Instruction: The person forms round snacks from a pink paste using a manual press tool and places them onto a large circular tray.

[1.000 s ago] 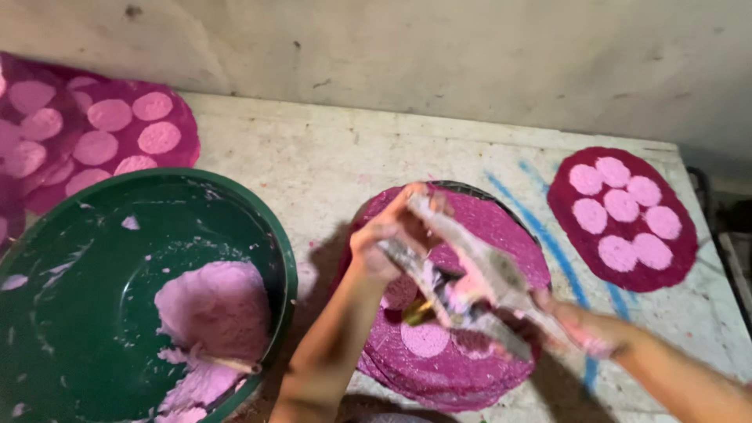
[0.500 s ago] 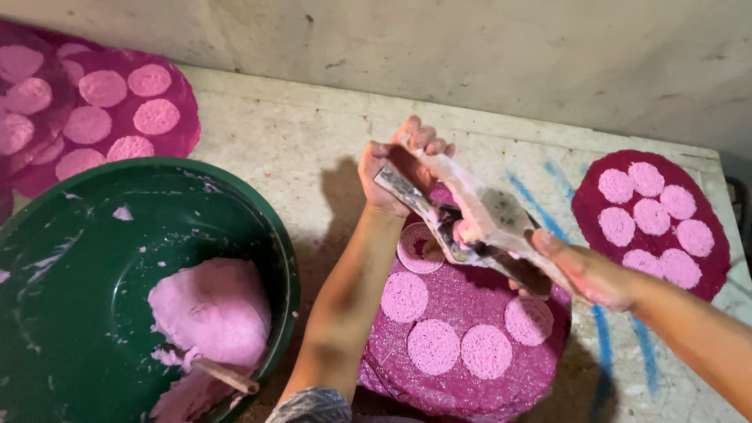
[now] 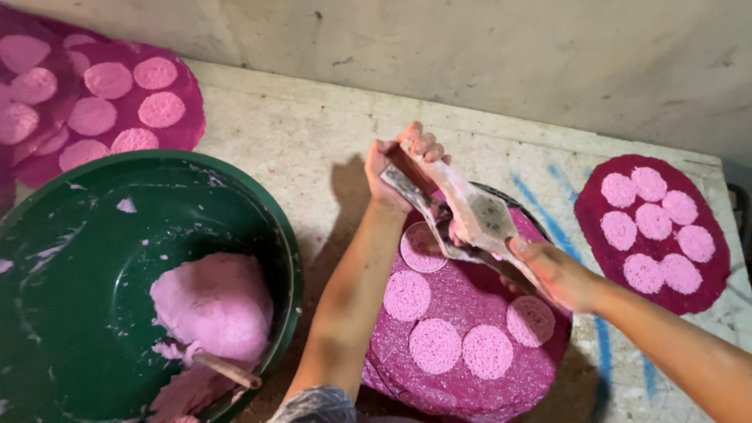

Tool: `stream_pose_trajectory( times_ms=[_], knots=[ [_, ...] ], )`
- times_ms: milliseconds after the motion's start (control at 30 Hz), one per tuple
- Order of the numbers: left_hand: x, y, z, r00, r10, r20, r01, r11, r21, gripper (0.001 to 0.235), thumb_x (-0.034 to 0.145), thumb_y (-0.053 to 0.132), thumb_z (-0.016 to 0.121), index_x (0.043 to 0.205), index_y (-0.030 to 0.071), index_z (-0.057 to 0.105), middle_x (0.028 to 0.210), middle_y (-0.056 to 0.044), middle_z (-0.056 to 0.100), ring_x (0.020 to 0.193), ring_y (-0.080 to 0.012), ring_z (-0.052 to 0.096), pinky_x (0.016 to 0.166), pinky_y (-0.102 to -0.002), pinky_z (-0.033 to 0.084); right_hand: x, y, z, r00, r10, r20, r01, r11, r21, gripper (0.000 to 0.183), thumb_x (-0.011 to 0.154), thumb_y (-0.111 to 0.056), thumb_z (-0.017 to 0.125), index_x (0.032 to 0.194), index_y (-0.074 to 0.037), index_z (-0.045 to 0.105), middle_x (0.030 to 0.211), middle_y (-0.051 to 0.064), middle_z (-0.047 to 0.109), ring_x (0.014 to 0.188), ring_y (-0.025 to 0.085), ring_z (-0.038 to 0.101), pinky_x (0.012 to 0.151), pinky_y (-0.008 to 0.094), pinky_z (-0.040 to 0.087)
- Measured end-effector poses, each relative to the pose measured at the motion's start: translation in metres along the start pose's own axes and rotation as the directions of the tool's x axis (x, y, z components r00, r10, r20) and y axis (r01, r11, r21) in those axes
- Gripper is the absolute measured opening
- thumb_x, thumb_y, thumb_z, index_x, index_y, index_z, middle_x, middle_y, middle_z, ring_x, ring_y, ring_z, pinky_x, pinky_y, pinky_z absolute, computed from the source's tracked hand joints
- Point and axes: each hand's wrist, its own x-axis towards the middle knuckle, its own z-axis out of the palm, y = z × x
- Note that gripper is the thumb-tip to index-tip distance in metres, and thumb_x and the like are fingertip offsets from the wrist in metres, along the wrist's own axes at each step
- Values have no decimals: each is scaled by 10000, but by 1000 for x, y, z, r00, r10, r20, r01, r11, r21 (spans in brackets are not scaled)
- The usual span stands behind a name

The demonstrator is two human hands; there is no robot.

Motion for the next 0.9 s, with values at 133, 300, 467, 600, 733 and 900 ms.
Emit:
stream_pose_trajectory(
  times_ms=[133, 300, 467, 600, 733, 900],
  knots=[
    [10, 17, 10, 998, -26, 56, 14, 981, 194, 366, 931, 382, 472, 1099, 78, 587, 969, -68, 597, 988, -231, 587, 1119, -482, 432, 12, 22, 9, 959, -283, -31, 278, 954, -115, 830, 962, -755, 380, 1202, -11, 661, 1001, 53, 638, 906, 127, 563, 793, 313, 460],
    [-16, 30, 24, 935, 134, -328, 167, 652, 740, 597, 939, 480, 448, 1244, 9, 652, 1149, -131, 711, 1056, -262, 646, 1038, -454, 478, -22, 15, 31, 887, -461, -21, 452, 859, 242, 970, 862, -847, 466, 1353, -14, 536, 1129, 95, 619, 946, 162, 578, 766, 340, 524],
    [-84, -15, 39, 872, 265, -410, 487, -399, 777, 697, 808, 277, 696, 1437, 51, 496, 1343, -141, 612, 1234, -294, 585, 1089, -460, 467, -77, -15, 39, 700, -679, -221, 712, 639, 293, 1137, 797, -922, 525, 1428, 15, 395, 1263, 176, 594, 989, 227, 601, 738, 408, 594],
    [-112, -46, 44, 850, 173, -498, 417, -797, 436, 1121, 652, 350, 913, 1525, 67, 271, 1466, -193, 432, 1372, -367, 376, 1143, -561, 290, -109, -5, 48, 749, -592, -299, 655, 594, 466, 1318, 670, -947, 604, 1498, 53, 379, 1207, 208, 577, 969, 333, 594, 793, 516, 531],
    [-110, -48, 50, 831, 178, -528, 420, -822, 385, 1257, 639, 383, 930, 1562, 61, 141, 1448, -224, 425, 1366, -383, 375, 1138, -571, 265, -124, 26, 49, 779, -540, -320, 607, 521, 600, 1391, 614, -991, 576, 1477, 87, 411, 1276, 189, 565, 1072, 338, 554, 910, 512, 457],
    [-115, -65, 59, 847, 110, -520, 383, -804, 455, 1254, 683, 420, 904, 1596, 63, 122, 1429, -239, 468, 1352, -371, 417, 1162, -540, 290, -151, 62, 50, 790, -399, -465, 612, 540, 577, 1466, 522, -1012, 573, 1528, 32, 357, 1369, 137, 501, 1122, 322, 498, 933, 508, 419]
  ],
)
